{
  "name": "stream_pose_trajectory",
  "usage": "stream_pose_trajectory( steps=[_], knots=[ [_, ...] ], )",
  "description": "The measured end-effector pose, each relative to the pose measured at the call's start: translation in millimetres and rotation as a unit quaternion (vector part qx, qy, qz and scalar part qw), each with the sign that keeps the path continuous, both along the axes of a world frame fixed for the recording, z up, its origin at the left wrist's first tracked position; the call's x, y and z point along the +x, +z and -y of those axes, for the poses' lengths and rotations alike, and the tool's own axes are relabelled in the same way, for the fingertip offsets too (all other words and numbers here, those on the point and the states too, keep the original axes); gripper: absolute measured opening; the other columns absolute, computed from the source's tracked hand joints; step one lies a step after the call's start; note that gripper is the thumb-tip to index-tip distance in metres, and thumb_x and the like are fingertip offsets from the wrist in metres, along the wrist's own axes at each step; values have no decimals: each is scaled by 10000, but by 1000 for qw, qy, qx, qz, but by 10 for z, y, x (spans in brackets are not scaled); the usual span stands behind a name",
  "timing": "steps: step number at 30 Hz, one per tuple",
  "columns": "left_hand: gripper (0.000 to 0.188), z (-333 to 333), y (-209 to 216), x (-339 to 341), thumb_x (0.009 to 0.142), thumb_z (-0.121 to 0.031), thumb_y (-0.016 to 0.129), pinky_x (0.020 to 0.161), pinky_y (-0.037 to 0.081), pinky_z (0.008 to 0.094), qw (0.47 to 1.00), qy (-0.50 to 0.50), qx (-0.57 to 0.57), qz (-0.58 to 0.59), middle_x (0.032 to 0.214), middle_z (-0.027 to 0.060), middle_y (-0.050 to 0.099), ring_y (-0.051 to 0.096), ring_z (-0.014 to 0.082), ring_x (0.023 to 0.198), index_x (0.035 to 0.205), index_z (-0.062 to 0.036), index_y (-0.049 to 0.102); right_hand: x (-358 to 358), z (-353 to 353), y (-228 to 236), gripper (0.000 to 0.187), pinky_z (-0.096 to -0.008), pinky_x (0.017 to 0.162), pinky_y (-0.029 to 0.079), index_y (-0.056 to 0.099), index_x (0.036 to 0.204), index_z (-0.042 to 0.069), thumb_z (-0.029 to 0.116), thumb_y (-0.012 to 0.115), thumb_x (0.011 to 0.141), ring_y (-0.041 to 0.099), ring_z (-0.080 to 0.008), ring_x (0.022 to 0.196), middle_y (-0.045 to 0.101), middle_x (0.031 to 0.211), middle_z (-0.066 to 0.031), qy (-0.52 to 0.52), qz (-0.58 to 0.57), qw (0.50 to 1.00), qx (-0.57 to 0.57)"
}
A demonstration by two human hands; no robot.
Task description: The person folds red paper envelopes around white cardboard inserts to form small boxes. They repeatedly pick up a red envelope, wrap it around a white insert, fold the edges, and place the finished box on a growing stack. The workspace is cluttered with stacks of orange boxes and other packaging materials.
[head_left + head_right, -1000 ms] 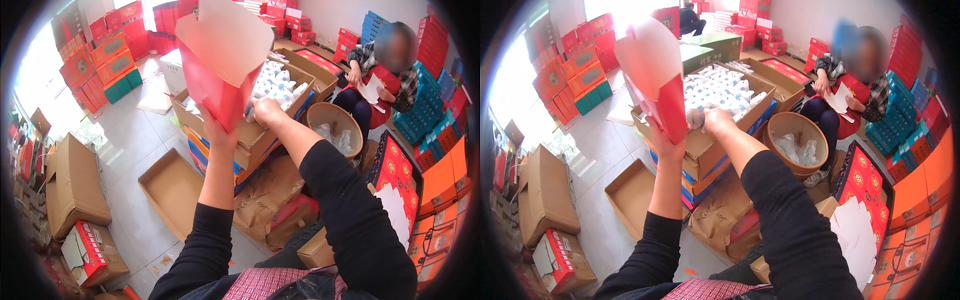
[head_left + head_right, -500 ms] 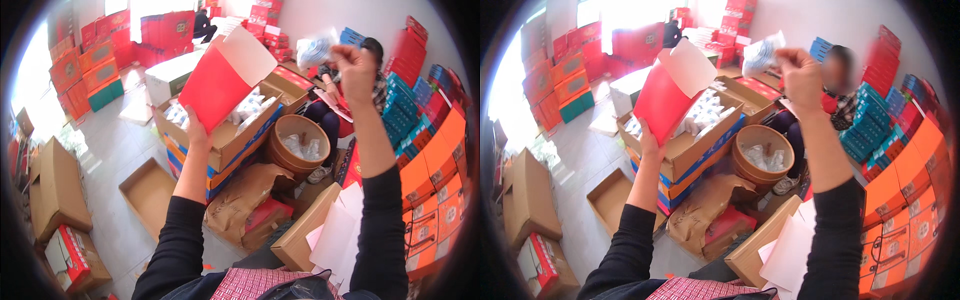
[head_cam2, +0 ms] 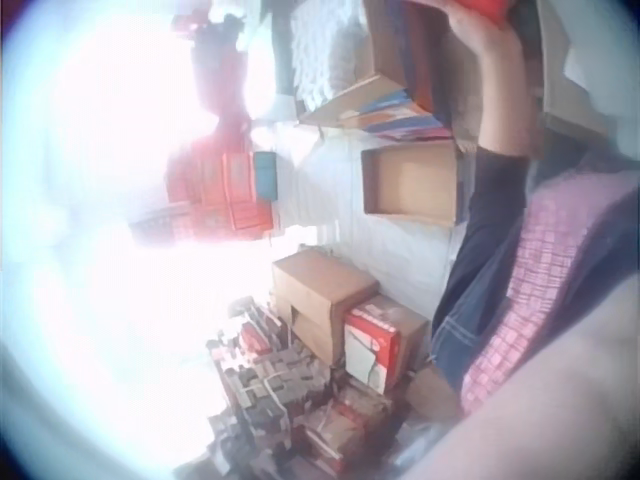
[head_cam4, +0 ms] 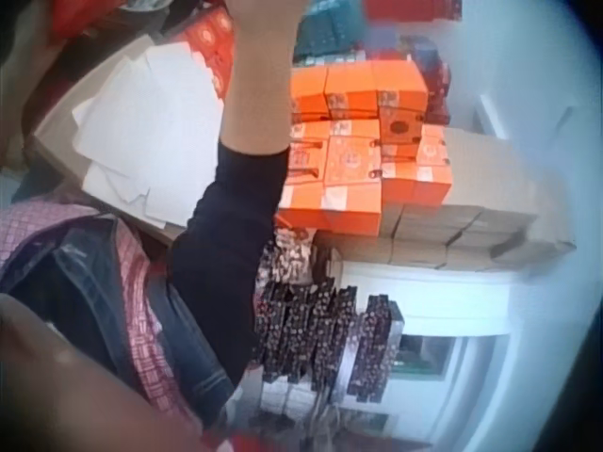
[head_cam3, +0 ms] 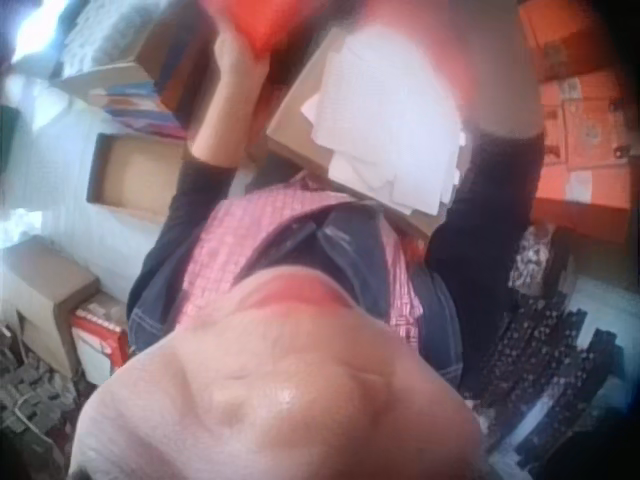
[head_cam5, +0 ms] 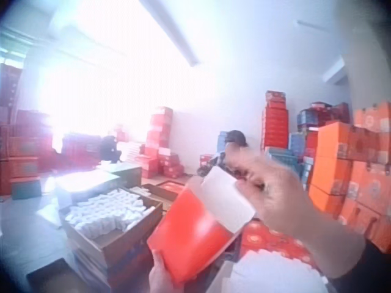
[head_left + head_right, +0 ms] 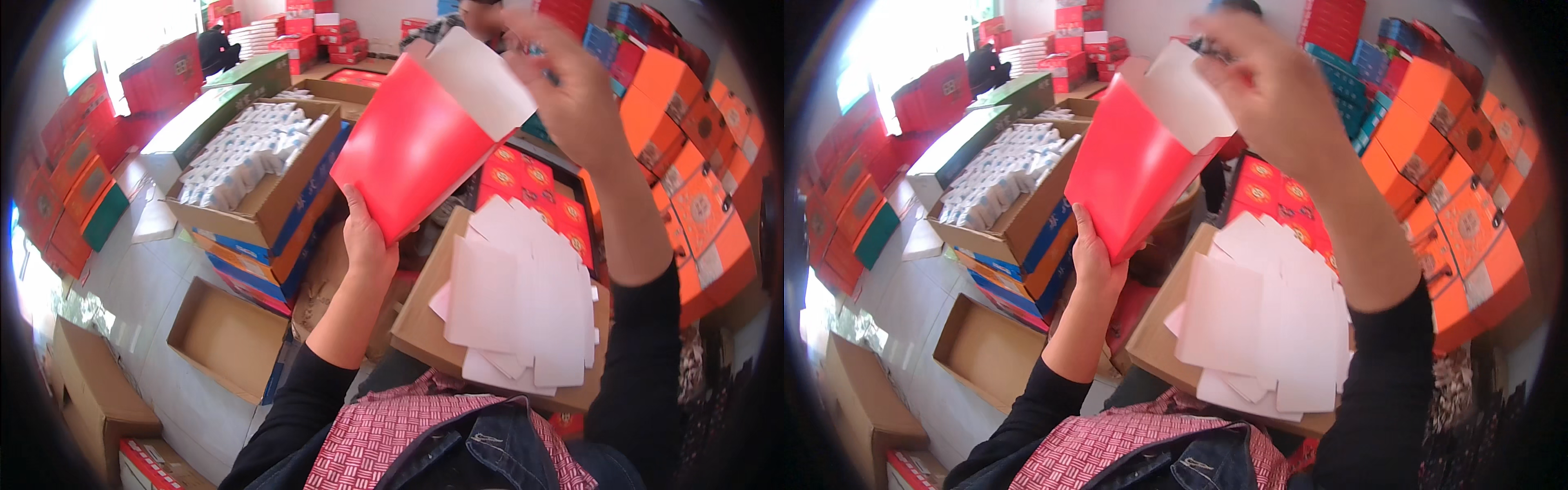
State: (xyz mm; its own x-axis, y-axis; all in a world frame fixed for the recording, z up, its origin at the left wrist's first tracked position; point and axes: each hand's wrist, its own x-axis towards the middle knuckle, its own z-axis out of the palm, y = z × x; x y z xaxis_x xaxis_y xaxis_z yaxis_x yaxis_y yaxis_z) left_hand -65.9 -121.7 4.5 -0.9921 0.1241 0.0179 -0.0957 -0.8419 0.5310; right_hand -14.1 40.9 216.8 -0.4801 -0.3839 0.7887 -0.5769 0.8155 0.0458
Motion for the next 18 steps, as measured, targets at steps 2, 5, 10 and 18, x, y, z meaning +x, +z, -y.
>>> stream_pose_trajectory(
  steps=[2,5,10,18],
  knots=[
    [603,-205,-12,255,973,-536,375,609,536,381,1000,-12,-11,-3,1017,150,632,651,275,789,1178,22,478,392,-323,-264,446,-257,849,476,447,1330,-18,128,592,934,555,-146,1023,534,1221,-108,6,-123,980,-155],
    [618,-634,-46,755,990,-538,313,732,515,403,997,-56,-57,20,1121,143,578,615,262,923,1251,11,428,977,-464,-1239,634,-331,896,461,354,1355,-12,255,685,885,525,-179,1081,533,1191,-119,48,60,873,-482],
    [608,-794,-519,1608,1007,-505,293,1042,360,404,961,-259,-76,-54,1418,133,379,378,242,1304,1411,-51,315,1543,-817,-1991,709,-337,956,428,231,1409,-25,145,668,877,500,-200,1132,483,1237,-130,-3,107,809,-579],
    [536,-1055,-163,1109,941,-142,589,911,470,302,815,-313,-329,-360,1320,137,511,574,187,1105,1422,-47,372,2373,-830,-2549,815,-359,1026,373,76,1483,6,54,611,871,447,-237,1226,370,1361,-168,-11,171,772,-612]
  ],
)
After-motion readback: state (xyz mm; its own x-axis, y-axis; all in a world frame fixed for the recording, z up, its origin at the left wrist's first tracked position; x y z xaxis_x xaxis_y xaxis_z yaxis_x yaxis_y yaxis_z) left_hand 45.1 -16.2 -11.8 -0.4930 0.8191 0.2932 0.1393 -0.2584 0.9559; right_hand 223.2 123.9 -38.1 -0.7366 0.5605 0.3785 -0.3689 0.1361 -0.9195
